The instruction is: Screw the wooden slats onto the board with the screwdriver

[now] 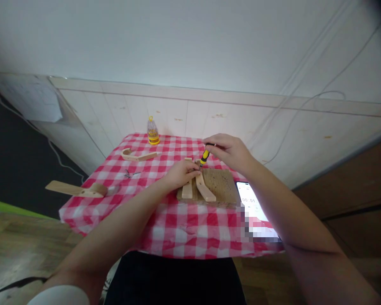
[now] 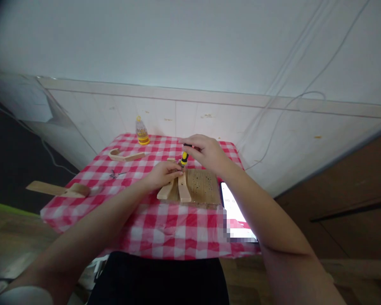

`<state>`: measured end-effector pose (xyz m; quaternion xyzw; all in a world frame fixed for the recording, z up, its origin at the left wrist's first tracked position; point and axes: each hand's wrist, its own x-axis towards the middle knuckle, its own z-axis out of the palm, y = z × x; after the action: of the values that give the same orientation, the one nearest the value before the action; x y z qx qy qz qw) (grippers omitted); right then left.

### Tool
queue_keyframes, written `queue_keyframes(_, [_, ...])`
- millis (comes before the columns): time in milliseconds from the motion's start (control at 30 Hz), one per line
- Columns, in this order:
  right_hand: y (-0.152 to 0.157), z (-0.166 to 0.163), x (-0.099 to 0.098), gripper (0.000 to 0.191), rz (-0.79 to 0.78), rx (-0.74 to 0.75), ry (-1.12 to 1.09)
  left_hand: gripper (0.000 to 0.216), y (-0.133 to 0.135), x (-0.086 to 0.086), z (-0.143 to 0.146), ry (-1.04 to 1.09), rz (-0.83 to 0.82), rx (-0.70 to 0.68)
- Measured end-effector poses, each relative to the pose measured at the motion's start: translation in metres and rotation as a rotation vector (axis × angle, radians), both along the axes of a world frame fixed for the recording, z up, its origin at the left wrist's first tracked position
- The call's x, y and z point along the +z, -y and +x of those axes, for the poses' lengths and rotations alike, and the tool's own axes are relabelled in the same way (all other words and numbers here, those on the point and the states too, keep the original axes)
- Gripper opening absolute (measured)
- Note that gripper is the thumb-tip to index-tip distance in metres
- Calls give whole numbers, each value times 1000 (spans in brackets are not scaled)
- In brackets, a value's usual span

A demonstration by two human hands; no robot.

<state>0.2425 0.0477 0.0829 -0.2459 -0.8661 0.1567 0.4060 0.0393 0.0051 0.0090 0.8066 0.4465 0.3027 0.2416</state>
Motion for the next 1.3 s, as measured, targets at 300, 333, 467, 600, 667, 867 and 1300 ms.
queue_keyframes(300, [3,-8,-9,35,-200,47,-60,20,1,1,2,8,-8,11])
queue_keyframes(333, [2,-11,-10,32,-172,39,-92,20,0,0,2,5,-7,5])
queue_keyframes(467, [-1,-20,-19,26,-110,16,-177,19,-2,-1,1,-6,-13,-25])
queue_keyframes(600, [-1,-19,-22,25,-217,28,-206,15,-1,3,2,-55,-24,-5])
queue_keyframes(667, [1,-17,-21,26,-249,41,-214,14,3,8,3,-107,4,5])
queue_keyframes(867, [5,-13,-21,30,-300,84,-212,20,8,18,3,-186,-17,51])
queue_keyframes(1300, [-1,-11,-23,31,-198,14,-203,20,-1,15,-7,-133,-101,-102])
